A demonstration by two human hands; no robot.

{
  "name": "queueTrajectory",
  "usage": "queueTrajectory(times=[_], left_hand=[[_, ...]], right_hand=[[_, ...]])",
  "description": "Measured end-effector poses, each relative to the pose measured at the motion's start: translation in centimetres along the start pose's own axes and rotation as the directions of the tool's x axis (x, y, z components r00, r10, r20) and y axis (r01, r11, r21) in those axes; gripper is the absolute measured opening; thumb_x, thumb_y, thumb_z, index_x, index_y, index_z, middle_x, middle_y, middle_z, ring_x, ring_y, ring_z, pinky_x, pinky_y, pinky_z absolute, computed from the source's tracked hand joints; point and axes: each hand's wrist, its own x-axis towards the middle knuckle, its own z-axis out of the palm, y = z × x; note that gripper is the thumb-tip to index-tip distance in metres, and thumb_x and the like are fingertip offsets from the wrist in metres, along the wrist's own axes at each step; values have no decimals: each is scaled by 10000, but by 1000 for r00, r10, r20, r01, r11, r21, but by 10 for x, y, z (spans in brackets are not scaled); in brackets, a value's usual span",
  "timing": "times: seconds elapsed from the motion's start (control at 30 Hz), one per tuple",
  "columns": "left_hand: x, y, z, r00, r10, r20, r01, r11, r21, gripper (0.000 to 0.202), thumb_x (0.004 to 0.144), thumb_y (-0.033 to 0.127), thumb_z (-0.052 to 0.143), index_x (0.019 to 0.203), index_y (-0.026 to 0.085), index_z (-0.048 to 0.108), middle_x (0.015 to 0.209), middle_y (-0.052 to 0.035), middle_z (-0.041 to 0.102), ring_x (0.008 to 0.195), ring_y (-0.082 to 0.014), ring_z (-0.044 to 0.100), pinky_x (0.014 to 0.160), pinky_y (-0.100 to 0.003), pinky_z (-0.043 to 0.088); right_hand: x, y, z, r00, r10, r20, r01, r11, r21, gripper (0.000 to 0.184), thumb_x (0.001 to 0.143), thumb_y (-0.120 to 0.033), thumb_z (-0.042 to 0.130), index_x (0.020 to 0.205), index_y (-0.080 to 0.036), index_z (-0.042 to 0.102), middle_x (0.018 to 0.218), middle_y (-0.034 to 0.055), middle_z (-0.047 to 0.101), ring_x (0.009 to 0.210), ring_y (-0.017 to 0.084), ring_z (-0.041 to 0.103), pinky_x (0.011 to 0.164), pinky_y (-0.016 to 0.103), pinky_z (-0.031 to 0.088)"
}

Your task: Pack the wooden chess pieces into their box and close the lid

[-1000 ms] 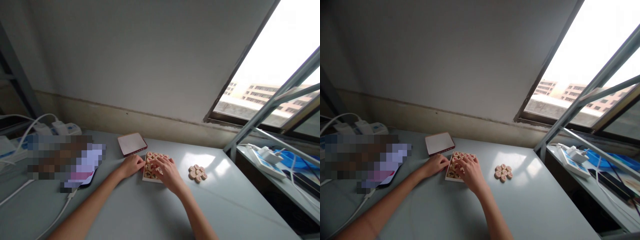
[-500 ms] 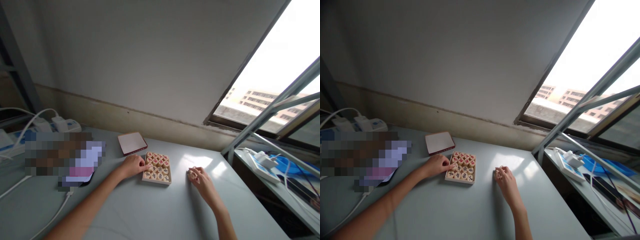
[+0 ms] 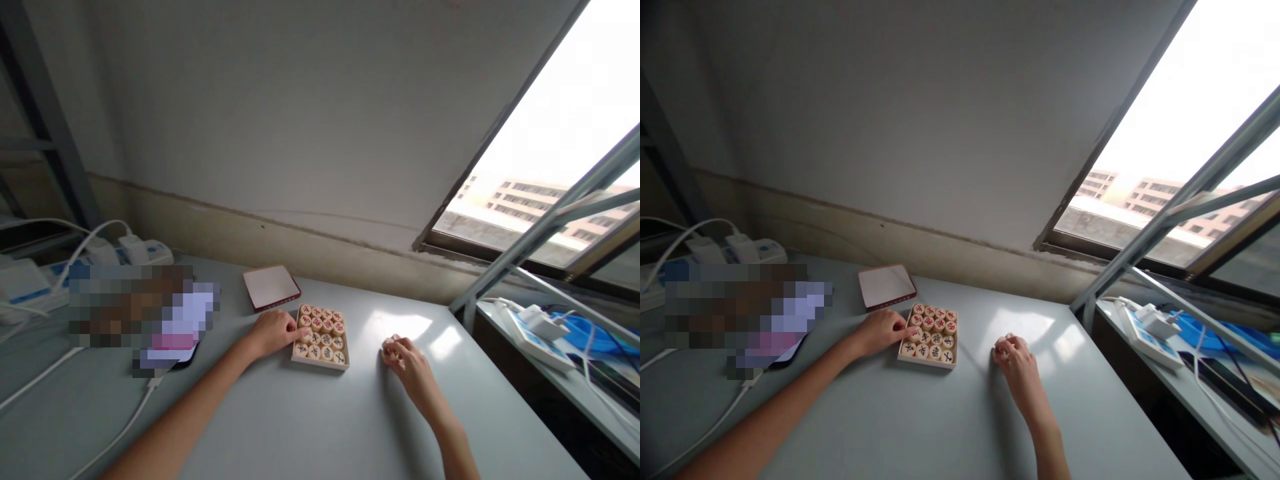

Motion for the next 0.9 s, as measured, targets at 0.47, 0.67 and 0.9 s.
queueTrajectory(times=[0.47, 0.67, 0.9], left_hand=[[2, 2, 4, 1000, -21, 0, 21, 1000, 23, 563, 742, 602, 325, 521, 149, 577, 523, -36, 572, 505, -134, 478, 480, -242, 195], [0, 1, 1, 1000, 2, -6, -2, 1000, 7, 549, 738, 589, 340, 524, 146, 583, 507, -28, 550, 471, -114, 427, 477, -243, 185], [-2, -1, -9, 993, 57, 107, -49, 996, -72, 540, 717, 579, 381, 443, 151, 566, 418, -9, 493, 417, -93, 381, 471, -236, 210]], right_hand=[[29, -128, 26, 952, -285, 110, 268, 953, 144, 178, 796, -214, 472, 922, -241, 595, 884, 26, 597, 825, 158, 538, 695, 269, 383], [19, -108, 13, 962, -257, 90, 250, 965, 83, 262, 802, -275, 468, 1058, -291, 524, 944, 12, 609, 849, 168, 538, 728, 307, 347], [-6, -26, 0, 990, 59, -125, -91, 959, -269, 296, 762, -312, 487, 1042, -234, 541, 1004, 73, 554, 923, 241, 491, 690, 338, 344]])
